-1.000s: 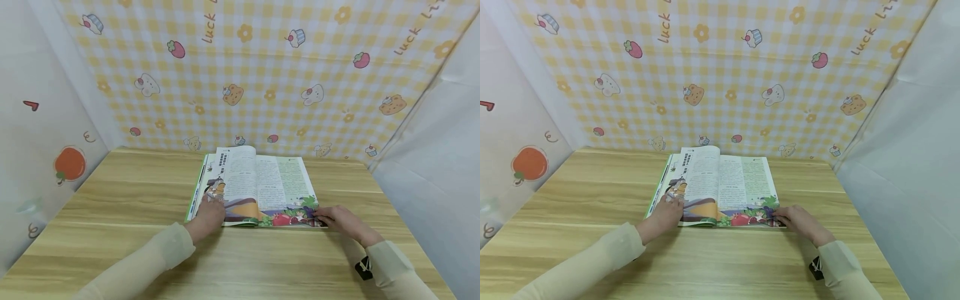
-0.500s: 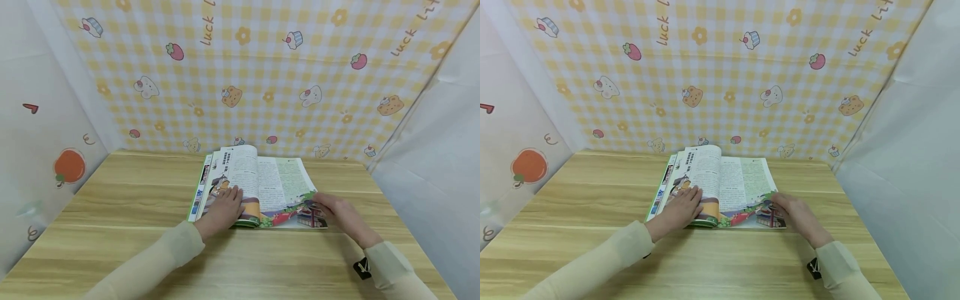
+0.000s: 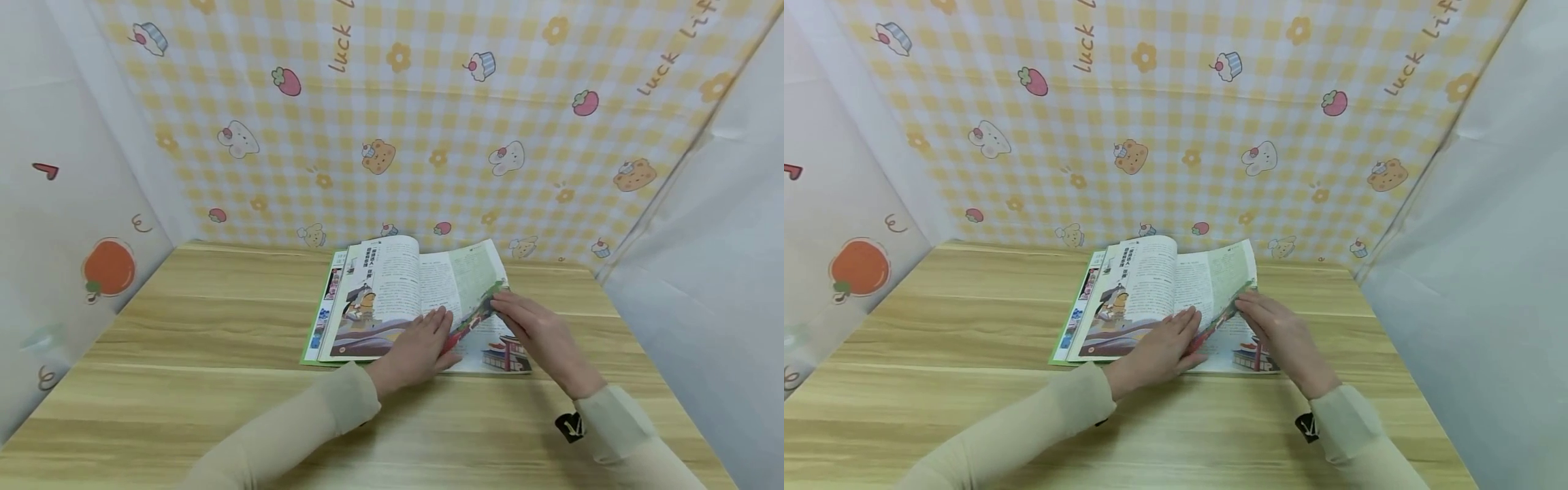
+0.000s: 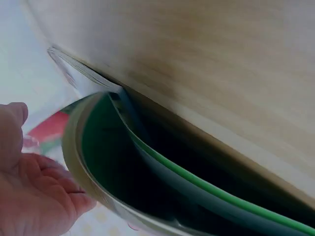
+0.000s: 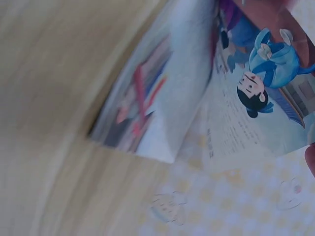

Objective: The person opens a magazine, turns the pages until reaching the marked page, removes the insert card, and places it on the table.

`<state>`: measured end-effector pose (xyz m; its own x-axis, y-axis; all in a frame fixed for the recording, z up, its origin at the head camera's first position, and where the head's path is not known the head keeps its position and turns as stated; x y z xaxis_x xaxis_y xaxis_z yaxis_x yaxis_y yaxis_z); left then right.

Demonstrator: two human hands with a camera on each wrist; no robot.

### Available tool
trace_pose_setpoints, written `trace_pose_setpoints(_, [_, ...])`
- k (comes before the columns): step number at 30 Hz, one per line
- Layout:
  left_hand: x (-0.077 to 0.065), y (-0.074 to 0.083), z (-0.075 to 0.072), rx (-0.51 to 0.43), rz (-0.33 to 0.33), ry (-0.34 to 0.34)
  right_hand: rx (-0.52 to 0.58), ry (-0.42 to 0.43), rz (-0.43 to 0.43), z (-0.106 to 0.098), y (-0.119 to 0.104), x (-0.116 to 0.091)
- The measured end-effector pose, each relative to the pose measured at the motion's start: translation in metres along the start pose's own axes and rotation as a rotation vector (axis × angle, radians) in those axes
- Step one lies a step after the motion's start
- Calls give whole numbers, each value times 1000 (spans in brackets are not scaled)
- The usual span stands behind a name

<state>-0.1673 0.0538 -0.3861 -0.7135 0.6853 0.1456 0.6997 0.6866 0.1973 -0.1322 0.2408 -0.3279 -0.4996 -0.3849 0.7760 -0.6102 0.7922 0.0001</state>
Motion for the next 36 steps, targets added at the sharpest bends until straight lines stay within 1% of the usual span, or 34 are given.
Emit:
trace_pose_setpoints(3, [4,6,-4,28,-6,90,14,14,-21,1,-7,7])
trace_pose_setpoints(6, [8,8,-9,53,-20,175,25,28,-46,1,-12,12])
trace_pose_setpoints(9, [10,8,-14,70,-40,223,24,39,-74,2,-16,15])
trace_pose_setpoints(13, [12,5,-20,63,-74,244,13,6,-102,3,-20,16])
trace_pose_setpoints(16, [12,2,-25,26,-91,260,11,-26,-126,4,-23,15])
trace_pose_setpoints(19, [11,-4,-29,-23,-118,269,19,4,-145,5,-22,12])
trace_pose_setpoints(22, [10,-15,-32,-61,-177,265,45,37,-114,6,-16,6])
trace_pose_setpoints(24, [8,-26,-34,-101,-245,253,61,24,-69,8,-11,1])
trace_pose_setpoints(26, [6,-39,-36,-143,-322,245,53,-41,-16,10,-5,-6])
trace_pose_setpoints(27, [4,-45,-37,-163,-361,238,47,-93,11,12,-2,-10])
trace_pose_setpoints(29, [2,-56,-38,-189,-420,221,52,-229,65,15,4,-19])
trace_pose_setpoints(30, [0,-61,-39,-192,-434,222,61,-304,93,17,6,-24])
trace_pose_setpoints(33, [-5,-72,-39,-185,-448,227,97,-508,178,21,15,-41])
trace_pose_setpoints(35, [-10,-77,-40,-184,-441,249,116,-596,220,24,19,-49])
trace_pose_setpoints(36, [-12,-79,-40,-178,-439,259,123,-622,238,25,22,-53])
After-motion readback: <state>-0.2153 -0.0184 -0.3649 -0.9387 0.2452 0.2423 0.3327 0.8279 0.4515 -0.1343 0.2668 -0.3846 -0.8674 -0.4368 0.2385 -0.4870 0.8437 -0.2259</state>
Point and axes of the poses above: each hand's wrist, its own x-axis towards the middle knuckle, its own z-axis out of the palm, y = z × x, the point moved 4 cm from there along x, towards the middle knuckle, and after that the axes turned 7 degrees about y, right-handed, at the moved point
